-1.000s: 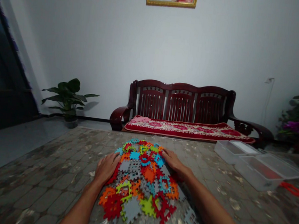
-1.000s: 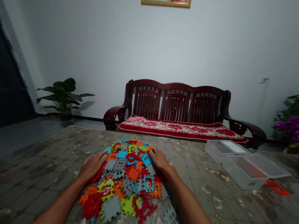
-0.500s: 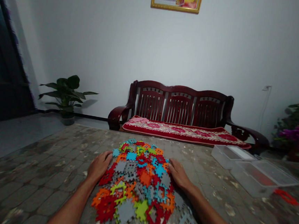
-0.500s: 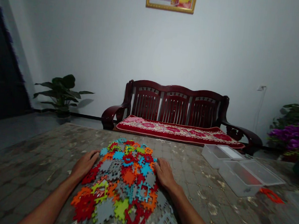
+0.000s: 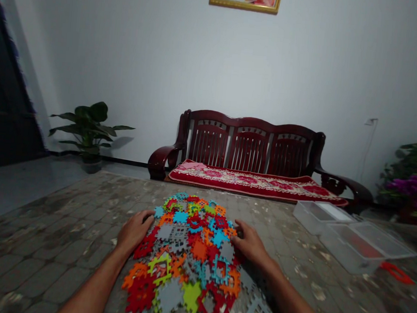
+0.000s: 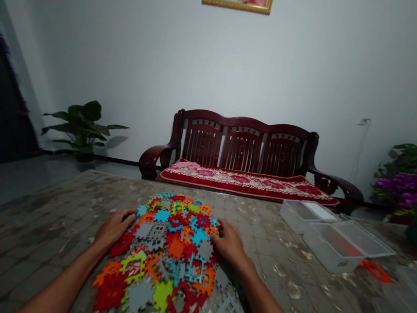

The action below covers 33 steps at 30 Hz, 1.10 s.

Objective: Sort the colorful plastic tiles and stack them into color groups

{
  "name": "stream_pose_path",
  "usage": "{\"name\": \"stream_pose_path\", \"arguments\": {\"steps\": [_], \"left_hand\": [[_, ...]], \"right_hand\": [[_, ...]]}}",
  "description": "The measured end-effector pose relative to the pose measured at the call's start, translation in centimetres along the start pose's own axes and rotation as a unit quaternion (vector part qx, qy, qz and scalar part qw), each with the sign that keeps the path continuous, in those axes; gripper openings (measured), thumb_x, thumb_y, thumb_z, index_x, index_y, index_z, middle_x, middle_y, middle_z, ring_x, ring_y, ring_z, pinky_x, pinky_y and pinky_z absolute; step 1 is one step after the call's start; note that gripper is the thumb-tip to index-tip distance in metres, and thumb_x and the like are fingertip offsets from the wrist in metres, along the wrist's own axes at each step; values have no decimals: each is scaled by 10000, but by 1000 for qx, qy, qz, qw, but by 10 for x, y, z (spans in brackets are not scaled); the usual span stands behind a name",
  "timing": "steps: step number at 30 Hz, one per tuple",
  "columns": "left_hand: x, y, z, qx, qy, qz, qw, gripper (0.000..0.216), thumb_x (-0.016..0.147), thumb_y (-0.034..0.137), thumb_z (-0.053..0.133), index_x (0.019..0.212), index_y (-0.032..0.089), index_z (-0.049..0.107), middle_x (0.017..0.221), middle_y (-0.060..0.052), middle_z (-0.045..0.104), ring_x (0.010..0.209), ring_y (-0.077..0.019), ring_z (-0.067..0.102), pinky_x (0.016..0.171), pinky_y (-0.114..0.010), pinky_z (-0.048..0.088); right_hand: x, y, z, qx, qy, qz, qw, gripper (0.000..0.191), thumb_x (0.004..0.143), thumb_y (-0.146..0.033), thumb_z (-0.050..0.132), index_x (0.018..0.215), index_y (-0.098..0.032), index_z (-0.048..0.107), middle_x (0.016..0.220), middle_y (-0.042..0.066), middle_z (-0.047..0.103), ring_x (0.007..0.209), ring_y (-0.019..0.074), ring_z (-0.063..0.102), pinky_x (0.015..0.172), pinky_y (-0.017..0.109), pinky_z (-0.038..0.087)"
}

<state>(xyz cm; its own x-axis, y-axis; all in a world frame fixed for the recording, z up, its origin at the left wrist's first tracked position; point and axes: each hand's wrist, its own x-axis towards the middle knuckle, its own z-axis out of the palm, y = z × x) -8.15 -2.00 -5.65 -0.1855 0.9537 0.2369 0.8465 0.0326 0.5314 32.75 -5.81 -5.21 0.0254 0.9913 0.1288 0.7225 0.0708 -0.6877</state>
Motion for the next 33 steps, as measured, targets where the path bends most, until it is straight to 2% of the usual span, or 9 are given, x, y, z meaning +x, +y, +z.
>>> {"name": "stream_pose_path", "arguments": {"steps": [4, 9, 13, 16, 19, 21, 24, 28, 33], "left_hand": [[1, -2, 1, 5, -5, -2, 1000, 429, 939, 376, 440, 1181, 223, 760, 1291, -83, 740, 1198, -244, 673, 1053, -354, 487], [2, -2, 1, 10, 1, 7, 1000, 424, 931, 373, 442, 1157, 230, 771, 1277, -75, 748, 1183, -244, 678, 1046, -351, 492], [2, -2, 1, 16, -2, 8, 1000, 439, 931, 370, 433, 1175, 218, 766, 1280, -86, 744, 1185, -247, 676, 1033, -347, 497], [3, -1, 0, 26, -13, 3, 1000, 450, 933, 371, 425, 1189, 218, 762, 1291, -96, 738, 1193, -248, 672, 1037, -351, 493], [3, -1, -1, 34, -17, 3, 999, 453, 931, 379, 420, 1185, 229, 764, 1297, -95, 735, 1196, -249, 671, 1038, -353, 492], [3, -1, -1, 34, -14, 5, 999, 465, 927, 390, 415, 1184, 227, 766, 1291, -97, 736, 1189, -256, 676, 1031, -357, 499], [2, -1, -1, 34, -10, 7, 999, 480, 921, 413, 407, 1169, 225, 773, 1270, -100, 743, 1173, -274, 683, 1019, -377, 510], [3, -3, -1, 28, -13, 9, 999, 492, 916, 430, 396, 1154, 223, 775, 1273, -105, 740, 1171, -284, 679, 1016, -393, 514], [4, -5, 0, 22, -16, 11, 1000, 492, 908, 429, 394, 1146, 225, 774, 1265, -112, 743, 1172, -285, 673, 1029, -396, 504]], "right_hand": [[2, -4, 3, 73, 33, 14, 997, 603, 688, -268, 716, 1278, -146, 685, 1125, 109, 734, 1057, 272, 685, 965, 378, 528], [4, -2, 3, 244, 72, 45, 966, 508, 626, -193, 702, 1134, -180, 723, 834, 10, 672, 737, 188, 672, 678, 295, 556], [8, 6, -14, 344, 95, 91, 930, 465, 610, -188, 706, 1075, -187, 723, 812, -3, 651, 622, 144, 635, 571, 263, 532], [17, 20, -36, 348, 120, 106, 924, 465, 619, -220, 701, 1082, -181, 721, 814, 19, 686, 621, 155, 640, 555, 265, 529], [24, 42, -53, 286, 168, 95, 939, 431, 641, -257, 664, 1057, -174, 741, 911, 74, 748, 749, 209, 699, 638, 303, 567], [24, 56, -59, 204, 208, 82, 953, 413, 677, -269, 620, 1055, -177, 756, 995, 97, 770, 909, 253, 723, 793, 363, 589], [15, 71, -58, 49, 241, 66, 967, 425, 748, -282, 565, 1111, -194, 767, 1094, 102, 775, 1065, 281, 705, 973, 424, 544], [3, 71, -48, -98, 190, 0, 977, 455, 866, -296, 527, 1269, -222, 724, 1339, 87, 704, 1265, 269, 623, 1125, 432, 445], [1, 58, -40, -218, 66, -53, 972, 504, 972, -308, 479, 1454, -225, 600, 1601, 75, 481, 1522, 294, 352, 1245, 489, 274]]}}
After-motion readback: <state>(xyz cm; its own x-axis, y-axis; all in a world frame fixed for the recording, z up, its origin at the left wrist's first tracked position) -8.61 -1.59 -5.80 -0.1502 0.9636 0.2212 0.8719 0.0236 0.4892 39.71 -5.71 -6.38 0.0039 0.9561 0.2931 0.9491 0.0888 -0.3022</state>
